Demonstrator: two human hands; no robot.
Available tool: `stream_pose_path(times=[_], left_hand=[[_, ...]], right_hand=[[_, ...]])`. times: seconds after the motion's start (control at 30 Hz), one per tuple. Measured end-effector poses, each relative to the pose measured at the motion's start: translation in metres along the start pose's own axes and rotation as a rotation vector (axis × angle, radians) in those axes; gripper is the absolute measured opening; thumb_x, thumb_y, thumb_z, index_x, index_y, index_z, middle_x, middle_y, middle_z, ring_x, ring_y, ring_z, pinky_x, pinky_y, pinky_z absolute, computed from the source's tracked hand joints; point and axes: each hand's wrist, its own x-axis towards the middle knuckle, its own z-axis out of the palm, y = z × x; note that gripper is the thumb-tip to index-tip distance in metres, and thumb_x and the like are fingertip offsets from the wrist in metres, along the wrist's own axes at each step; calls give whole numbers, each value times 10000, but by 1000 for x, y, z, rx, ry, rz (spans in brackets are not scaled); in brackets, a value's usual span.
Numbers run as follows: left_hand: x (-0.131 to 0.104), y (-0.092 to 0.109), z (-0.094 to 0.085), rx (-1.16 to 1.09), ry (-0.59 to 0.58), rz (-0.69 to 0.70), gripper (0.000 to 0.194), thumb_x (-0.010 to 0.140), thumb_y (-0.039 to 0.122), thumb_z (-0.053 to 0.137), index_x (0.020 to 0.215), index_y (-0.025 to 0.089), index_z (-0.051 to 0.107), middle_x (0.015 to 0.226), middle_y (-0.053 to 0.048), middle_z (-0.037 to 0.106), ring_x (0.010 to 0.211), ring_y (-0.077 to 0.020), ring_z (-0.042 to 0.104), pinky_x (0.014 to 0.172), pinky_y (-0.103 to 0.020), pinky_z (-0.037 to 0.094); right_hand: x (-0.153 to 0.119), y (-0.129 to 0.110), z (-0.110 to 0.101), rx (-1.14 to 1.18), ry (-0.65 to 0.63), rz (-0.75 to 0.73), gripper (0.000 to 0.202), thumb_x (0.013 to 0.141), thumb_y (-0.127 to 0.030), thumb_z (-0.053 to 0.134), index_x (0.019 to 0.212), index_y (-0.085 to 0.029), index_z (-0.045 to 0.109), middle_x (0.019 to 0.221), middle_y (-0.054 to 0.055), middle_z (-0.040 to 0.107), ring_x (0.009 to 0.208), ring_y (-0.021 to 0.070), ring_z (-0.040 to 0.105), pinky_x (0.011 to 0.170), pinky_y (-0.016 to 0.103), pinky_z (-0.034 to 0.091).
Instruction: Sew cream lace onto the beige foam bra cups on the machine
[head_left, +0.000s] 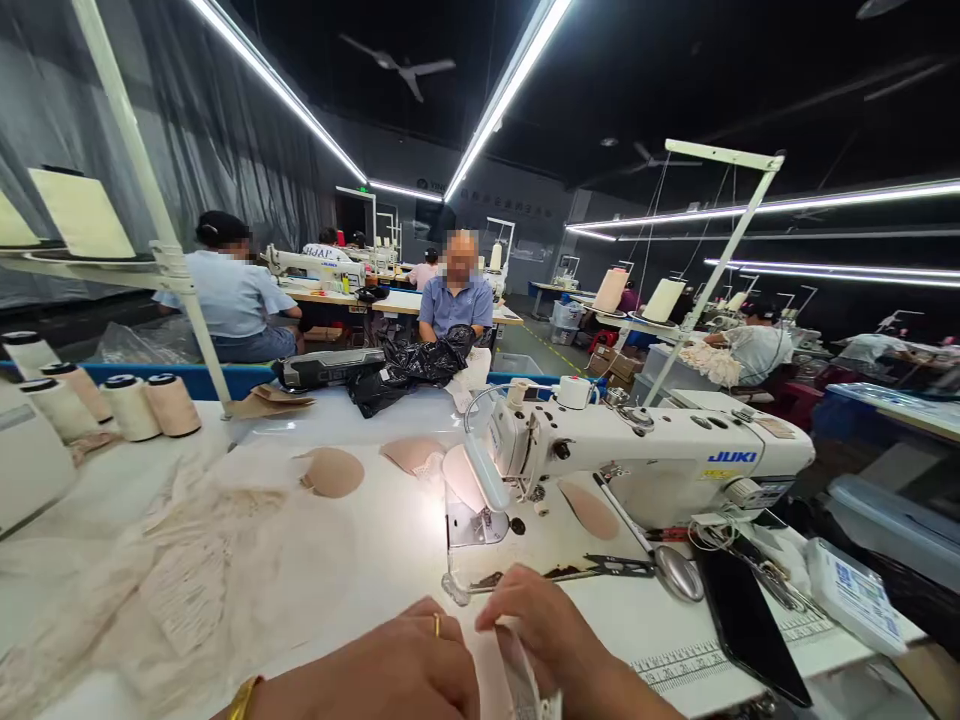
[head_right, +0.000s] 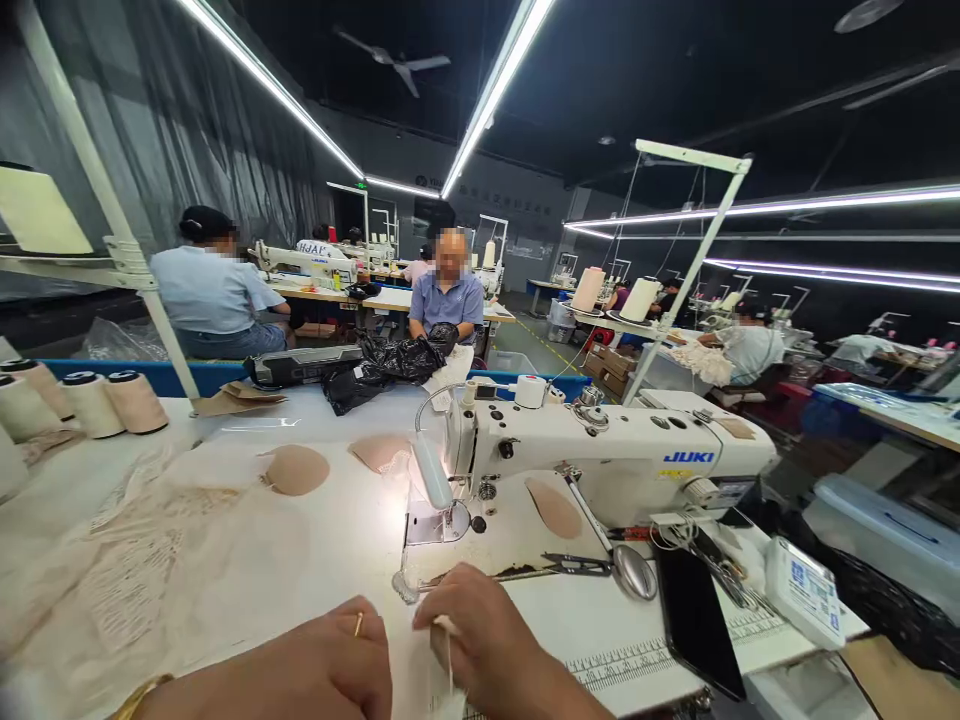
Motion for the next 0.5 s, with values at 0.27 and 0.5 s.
stream_pose_path(times=[0.27,0.5], left_hand=[[73,-47,-17,696,-507,130,434,599,-100,617,807,252,762,1108,-14,715,982,-257,688,983,-455,439],[74,-54,-12,714,-441,72,393,617,-80,604,785,251,735,1123,-3,707,920,-246,664,930,-442,453]], right_hand=[[43,57,-32,-596,-185,-255,340,975,2,444,896,-234,676,987,22,775,921,196,593,708,300,422],[36,45,-46,-410,-230,-114,333,946,-22,462,1025,-241,701,1027,23,782,942,207,619,758,305,454]])
